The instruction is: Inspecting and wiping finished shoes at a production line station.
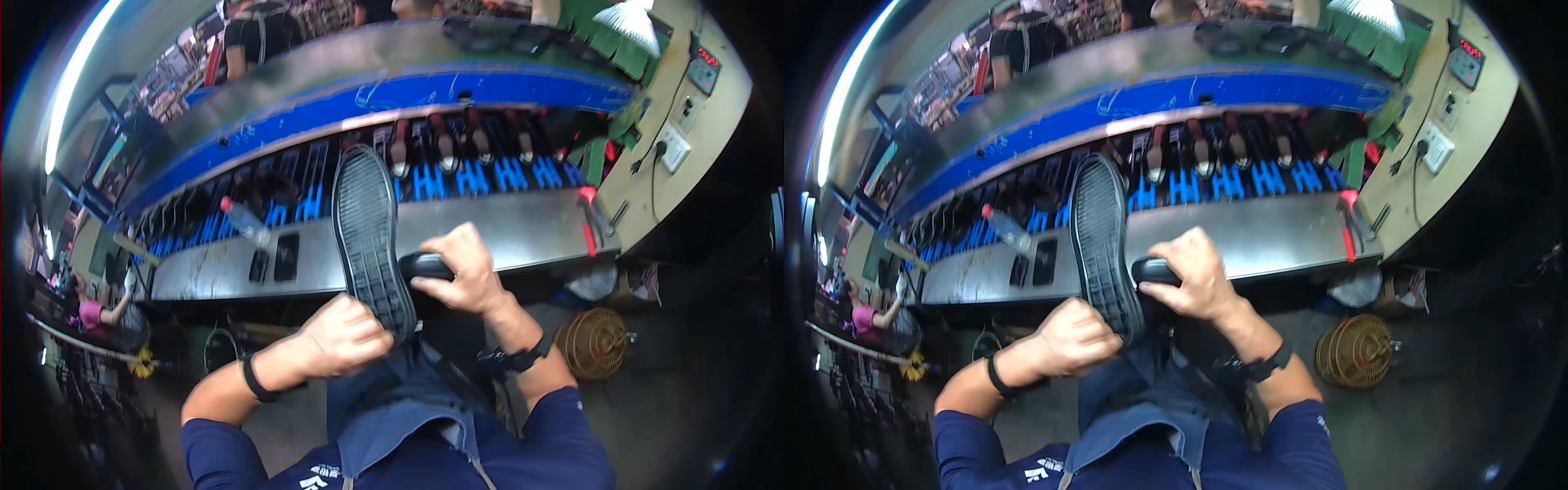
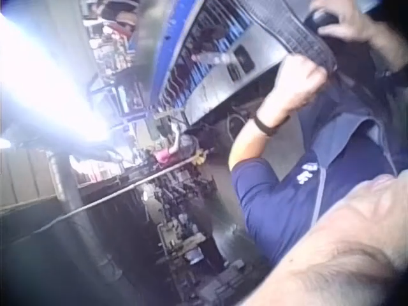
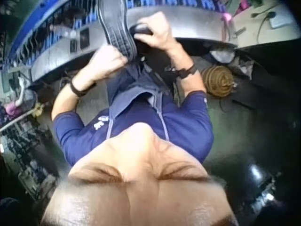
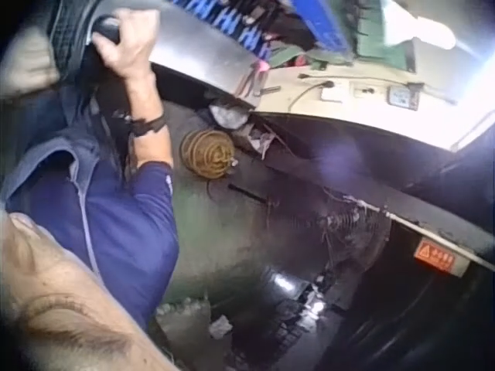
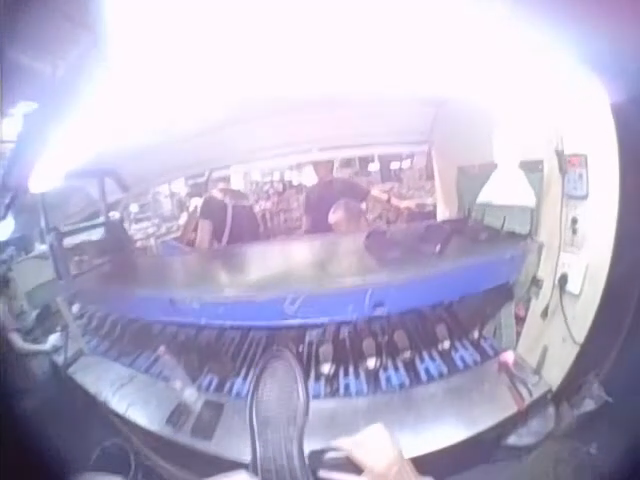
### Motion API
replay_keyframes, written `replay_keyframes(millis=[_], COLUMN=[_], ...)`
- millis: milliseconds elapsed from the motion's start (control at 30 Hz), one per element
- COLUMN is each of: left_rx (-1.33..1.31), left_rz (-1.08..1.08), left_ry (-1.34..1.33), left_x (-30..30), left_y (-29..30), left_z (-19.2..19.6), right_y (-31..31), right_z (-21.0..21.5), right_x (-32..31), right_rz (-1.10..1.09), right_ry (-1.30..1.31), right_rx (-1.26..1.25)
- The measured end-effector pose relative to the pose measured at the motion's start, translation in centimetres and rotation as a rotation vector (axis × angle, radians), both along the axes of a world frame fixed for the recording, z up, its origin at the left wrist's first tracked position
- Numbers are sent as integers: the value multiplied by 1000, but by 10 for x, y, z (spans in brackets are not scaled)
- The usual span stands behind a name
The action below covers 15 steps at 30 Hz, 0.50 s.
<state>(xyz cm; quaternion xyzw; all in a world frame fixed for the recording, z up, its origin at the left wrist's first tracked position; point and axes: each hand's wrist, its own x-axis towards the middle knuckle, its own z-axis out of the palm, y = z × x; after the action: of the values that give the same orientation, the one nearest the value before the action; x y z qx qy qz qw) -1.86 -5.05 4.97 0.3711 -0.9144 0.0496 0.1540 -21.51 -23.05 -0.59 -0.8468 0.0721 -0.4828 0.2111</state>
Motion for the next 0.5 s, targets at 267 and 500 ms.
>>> replay_keyframes(millis=[267, 500], left_rx=[428, -70], left_rz=[352, 1003], left_ry=[644, 552], left_x=[-14, 81], left_y=[85, -12], left_z=[-199, -225], right_y=[54, 119], right_z=[-53, -160], right_x=[-44, -51], right_rz=[393, 636], right_ry=[-14, -402], right_rx=[1250, 2140])
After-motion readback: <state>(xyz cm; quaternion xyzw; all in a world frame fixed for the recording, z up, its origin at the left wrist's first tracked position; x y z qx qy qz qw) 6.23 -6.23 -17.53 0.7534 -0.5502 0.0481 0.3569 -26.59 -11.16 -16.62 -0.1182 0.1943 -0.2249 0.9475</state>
